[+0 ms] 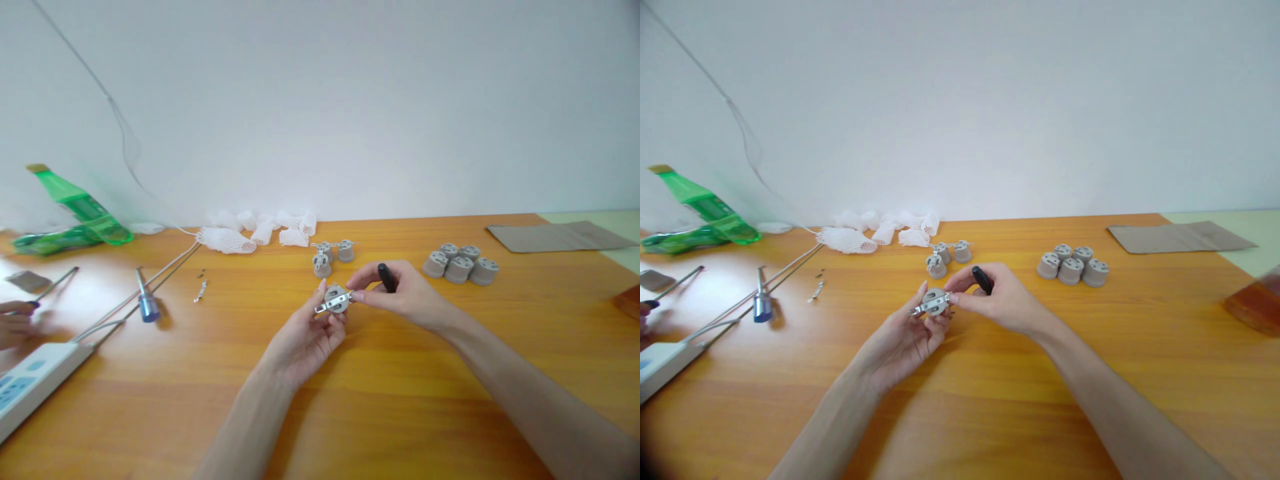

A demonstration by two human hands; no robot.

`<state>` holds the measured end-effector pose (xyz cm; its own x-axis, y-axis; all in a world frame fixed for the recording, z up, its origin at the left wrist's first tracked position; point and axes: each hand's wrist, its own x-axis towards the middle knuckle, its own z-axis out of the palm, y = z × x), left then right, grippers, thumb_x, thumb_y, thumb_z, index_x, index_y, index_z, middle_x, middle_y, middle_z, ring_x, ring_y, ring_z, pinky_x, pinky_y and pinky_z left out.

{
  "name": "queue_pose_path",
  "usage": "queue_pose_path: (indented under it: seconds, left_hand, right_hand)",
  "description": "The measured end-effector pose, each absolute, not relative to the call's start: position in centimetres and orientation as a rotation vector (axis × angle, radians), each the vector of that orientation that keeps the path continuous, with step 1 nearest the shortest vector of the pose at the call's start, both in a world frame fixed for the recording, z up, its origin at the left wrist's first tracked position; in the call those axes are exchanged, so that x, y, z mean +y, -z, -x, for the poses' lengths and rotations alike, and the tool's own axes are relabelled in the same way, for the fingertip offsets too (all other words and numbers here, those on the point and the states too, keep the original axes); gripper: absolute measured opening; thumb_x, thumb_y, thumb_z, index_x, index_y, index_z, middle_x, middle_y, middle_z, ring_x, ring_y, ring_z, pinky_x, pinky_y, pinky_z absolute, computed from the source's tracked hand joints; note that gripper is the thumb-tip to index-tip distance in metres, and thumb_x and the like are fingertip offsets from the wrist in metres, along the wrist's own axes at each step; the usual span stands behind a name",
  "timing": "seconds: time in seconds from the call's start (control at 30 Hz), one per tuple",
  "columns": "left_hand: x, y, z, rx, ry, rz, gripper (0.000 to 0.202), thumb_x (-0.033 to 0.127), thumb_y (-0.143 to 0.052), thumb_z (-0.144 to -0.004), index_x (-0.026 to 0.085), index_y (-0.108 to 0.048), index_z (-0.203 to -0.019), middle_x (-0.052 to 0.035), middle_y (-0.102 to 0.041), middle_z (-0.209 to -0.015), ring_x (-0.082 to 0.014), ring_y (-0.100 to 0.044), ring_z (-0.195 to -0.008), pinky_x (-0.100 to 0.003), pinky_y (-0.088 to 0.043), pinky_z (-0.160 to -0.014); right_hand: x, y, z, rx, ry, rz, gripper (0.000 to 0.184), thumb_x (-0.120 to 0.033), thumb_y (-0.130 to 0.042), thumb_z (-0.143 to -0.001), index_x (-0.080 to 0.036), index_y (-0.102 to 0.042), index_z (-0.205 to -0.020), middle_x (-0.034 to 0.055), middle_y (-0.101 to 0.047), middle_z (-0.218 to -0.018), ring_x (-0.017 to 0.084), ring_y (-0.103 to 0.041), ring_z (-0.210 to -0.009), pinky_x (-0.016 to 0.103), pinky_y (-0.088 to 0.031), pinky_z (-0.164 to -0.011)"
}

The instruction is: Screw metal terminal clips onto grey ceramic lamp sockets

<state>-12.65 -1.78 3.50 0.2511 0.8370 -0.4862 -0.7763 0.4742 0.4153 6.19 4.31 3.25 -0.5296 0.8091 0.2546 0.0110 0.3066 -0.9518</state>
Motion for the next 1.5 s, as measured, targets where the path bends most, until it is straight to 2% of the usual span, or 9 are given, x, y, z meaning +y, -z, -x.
queue_pose_path:
  seconds: [0.37, 0.57, 0.77, 1.1, 1.33, 1.5]
  left_hand:
    - [-1.76, -3.39, 12.75, 0.702, -1.105, -0.059, 0.022, 0.028, -0.055, -0.100, 0.008, -0.065, -0.097, -0.0086, -0.062, -0.086, -0.0078, -0.058, -0.065, -0.012, -0.053, -0.052]
    - [-1.76, -3.54, 12.70, 0.722, -1.110, -0.066, 0.018, 0.025, -0.062, -0.096, 0.008, -0.065, -0.096, -0.0082, -0.063, -0.085, -0.0071, -0.058, -0.063, -0.011, -0.053, -0.052]
    - [-1.78, -3.61, 12.64, 0.725, -1.105, -0.064, 0.018, 0.025, -0.064, -0.095, 0.006, -0.066, -0.096, -0.0087, -0.063, -0.085, -0.0071, -0.058, -0.063, -0.011, -0.052, -0.051]
    - [-1.73, -3.39, 12.86, 0.689, -1.109, -0.035, 0.017, 0.025, -0.061, -0.097, 0.008, -0.065, -0.096, -0.0084, -0.062, -0.086, -0.0071, -0.057, -0.065, -0.010, -0.052, -0.052]
    - [-1.59, -3.29, 12.94, 0.688, -1.100, -0.036, 0.018, 0.024, -0.058, -0.099, 0.007, -0.064, -0.101, -0.0091, -0.060, -0.089, -0.0069, -0.056, -0.066, -0.009, -0.051, -0.050]
    - [-1.57, -3.35, 12.95, 0.685, -1.095, -0.034, 0.019, 0.024, -0.060, -0.098, 0.006, -0.062, -0.103, -0.0089, -0.060, -0.089, -0.0074, -0.056, -0.066, -0.009, -0.052, -0.051]
  right_hand:
    - [4.49, -3.14, -6.41, -1.798, -1.301, 0.791, 0.020, -0.034, -0.078, -0.081, -0.018, -0.076, -0.093, 0.0059, -0.079, -0.092, 0.020, -0.072, -0.083, 0.033, -0.054, -0.076]
    - [4.37, -3.23, -6.24, -1.805, -1.280, 0.753, 0.022, -0.036, -0.079, -0.080, -0.018, -0.075, -0.092, 0.0057, -0.078, -0.092, 0.020, -0.072, -0.085, 0.033, -0.055, -0.077]
    - [4.49, -2.97, -6.13, -1.783, -1.257, 0.805, 0.023, -0.038, -0.081, -0.078, -0.018, -0.076, -0.089, 0.0051, -0.077, -0.088, 0.017, -0.068, -0.076, 0.030, -0.050, -0.066]
    - [4.49, -2.50, -5.74, -1.751, -1.216, 0.828, 0.022, -0.037, -0.081, -0.077, -0.018, -0.075, -0.087, 0.0045, -0.076, -0.085, 0.016, -0.065, -0.070, 0.028, -0.046, -0.060]
    - [4.45, -2.71, -5.69, -1.730, -1.279, 0.762, 0.020, -0.032, -0.083, -0.076, -0.017, -0.074, -0.086, 0.0037, -0.076, -0.086, 0.018, -0.070, -0.081, 0.029, -0.051, -0.073]
    - [4.34, -2.91, -5.74, -1.731, -1.281, 0.769, 0.023, -0.032, -0.084, -0.075, -0.018, -0.073, -0.090, 0.0040, -0.077, -0.090, 0.018, -0.071, -0.085, 0.030, -0.051, -0.074]
